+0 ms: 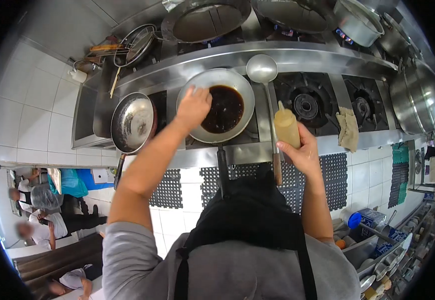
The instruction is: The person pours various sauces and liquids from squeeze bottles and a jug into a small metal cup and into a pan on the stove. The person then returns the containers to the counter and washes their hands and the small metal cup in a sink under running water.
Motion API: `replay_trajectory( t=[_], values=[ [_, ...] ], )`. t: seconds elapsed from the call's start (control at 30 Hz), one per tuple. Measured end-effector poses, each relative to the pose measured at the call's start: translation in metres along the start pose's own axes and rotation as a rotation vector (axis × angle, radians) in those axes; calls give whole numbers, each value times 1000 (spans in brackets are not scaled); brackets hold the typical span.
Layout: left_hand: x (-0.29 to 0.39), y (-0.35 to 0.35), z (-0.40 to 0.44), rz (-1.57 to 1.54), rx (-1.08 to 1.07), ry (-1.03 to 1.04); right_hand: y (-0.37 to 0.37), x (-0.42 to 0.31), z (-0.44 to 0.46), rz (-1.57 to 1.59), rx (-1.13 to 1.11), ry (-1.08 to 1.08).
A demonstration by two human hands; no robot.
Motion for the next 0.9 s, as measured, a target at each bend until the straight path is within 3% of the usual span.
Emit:
replay_trajectory(
  t=[0.07, 0.17, 0.2, 0.27, 0.3, 0.37, 0.47, 0.57, 0.6, 0.7, 0.9],
  values=[
    [0, 10, -6, -51, -2, -90, 1, -3, -6, 5, 17, -1],
    [-24, 0, -20, -354, 58, -517, -1, 1, -10, 5, -3, 37],
    [-26, -1, -23, -353, 61, -525, 0, 2, -9, 8, -11, 73],
    [-39, 6, -33, -662, 20, -831, 6, 3, -9, -3, -26, 57],
    [-41, 13, -39, -666, 28, -835, 8, 3, -9, -11, -34, 50],
    [-42, 40, -58, -1126, 102, -1080, 14, -1, -7, -23, -45, 41],
    [-33, 30, -70, -1288, 235, -1203, 19, -6, 0, -64, -72, 28],
    [-14, 8, -74, -1150, 284, -1087, 32, -19, 12, -125, -102, -11],
    [-10, 3, -75, -1151, 300, -1101, 39, -25, 19, -266, -163, -49],
    [8, -12, -65, -944, 272, -884, 64, -41, 45, -612, -307, -148],
    [26, -26, -52, -999, 233, -830, 114, -72, 92, -1283, -615, -454]
  ],
)
Point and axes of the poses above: each hand's wrist, its own z-axis towards the middle knuckle, its own y-axis out of the palm, x = y × z, the point moved 4 cm from there along z, towards the middle knuckle, and after that the axes turned 7 degrees about x, right-handed, at the moved point
